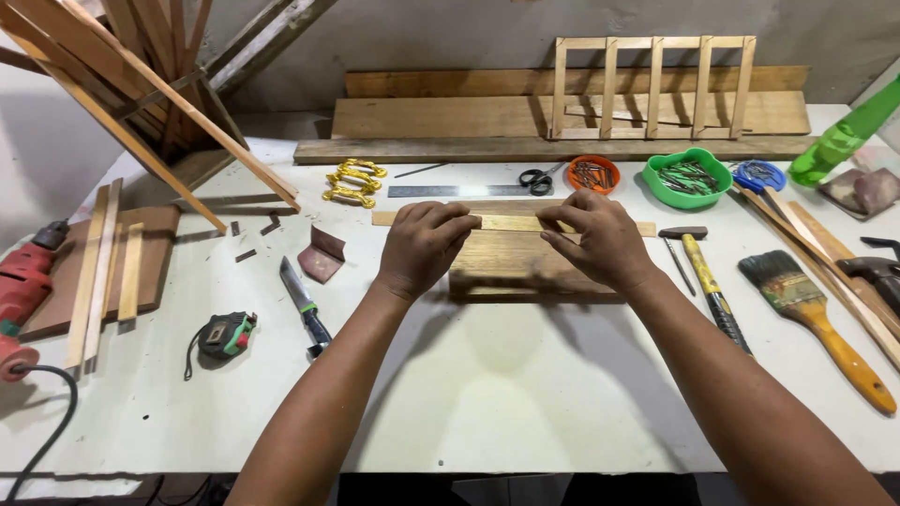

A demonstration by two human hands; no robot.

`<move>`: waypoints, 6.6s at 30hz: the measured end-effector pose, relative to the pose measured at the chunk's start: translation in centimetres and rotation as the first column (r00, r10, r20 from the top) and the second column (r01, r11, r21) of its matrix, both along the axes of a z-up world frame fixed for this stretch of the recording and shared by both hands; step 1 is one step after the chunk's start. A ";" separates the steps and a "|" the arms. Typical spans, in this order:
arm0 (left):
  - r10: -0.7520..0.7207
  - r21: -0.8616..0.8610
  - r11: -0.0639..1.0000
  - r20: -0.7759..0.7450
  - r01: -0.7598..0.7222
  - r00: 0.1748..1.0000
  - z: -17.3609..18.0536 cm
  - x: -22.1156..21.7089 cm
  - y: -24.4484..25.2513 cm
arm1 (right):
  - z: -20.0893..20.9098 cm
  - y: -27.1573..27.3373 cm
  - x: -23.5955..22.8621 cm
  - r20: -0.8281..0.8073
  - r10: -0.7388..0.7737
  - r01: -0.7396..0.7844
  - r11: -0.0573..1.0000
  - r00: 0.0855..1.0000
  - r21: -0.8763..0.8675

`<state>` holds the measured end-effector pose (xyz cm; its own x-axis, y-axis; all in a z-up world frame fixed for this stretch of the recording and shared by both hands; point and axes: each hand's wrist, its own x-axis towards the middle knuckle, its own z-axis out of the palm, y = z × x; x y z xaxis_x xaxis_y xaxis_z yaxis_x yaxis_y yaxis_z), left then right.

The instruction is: The recorder is assembling and finishing small wooden slats and frames for a craft project.

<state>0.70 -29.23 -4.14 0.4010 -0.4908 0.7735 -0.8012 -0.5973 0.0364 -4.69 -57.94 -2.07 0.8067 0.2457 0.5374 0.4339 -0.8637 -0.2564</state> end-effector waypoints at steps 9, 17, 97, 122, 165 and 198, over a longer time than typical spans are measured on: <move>0.017 0.125 0.992 -0.396 0.036 0.918 -2.9 0.0 -5.2 | -6.6 -4.2 0.4 -0.136 -0.202 0.197 0.979 0.970 -0.047; 0.113 0.177 0.984 -0.511 -0.025 0.852 -2.9 -0.7 -5.7 | -7.0 -3.2 0.5 -0.307 -0.259 0.253 0.966 0.916 -0.062; 0.235 0.127 0.970 -0.267 -0.207 0.935 -1.3 -0.6 11.9 | -5.7 19.7 5.5 -0.250 0.363 -0.144 0.777 0.898 0.612; 0.077 0.103 0.995 -0.654 -0.012 0.752 0.1 -0.3 -7.7 | -3.4 2.0 0.1 -0.089 -0.100 0.110 0.987 0.991 0.121; 0.584 0.717 0.689 -0.467 -0.102 0.663 -3.2 -4.2 -8.0 | -8.9 -1.4 1.8 -0.114 -0.483 0.450 0.863 0.868 -0.228; 0.559 0.700 0.692 -0.367 -0.175 0.743 -3.7 -4.1 -7.6 | -8.0 1.9 1.1 -0.208 -0.446 0.365 0.869 0.871 -0.334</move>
<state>-3.37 -36.86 -7.79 0.8833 -0.4684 -0.0170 -0.4676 -0.8781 -0.1016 -3.58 -56.07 -10.12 0.9692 -0.0305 0.2442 -0.0220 -0.9991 -0.0375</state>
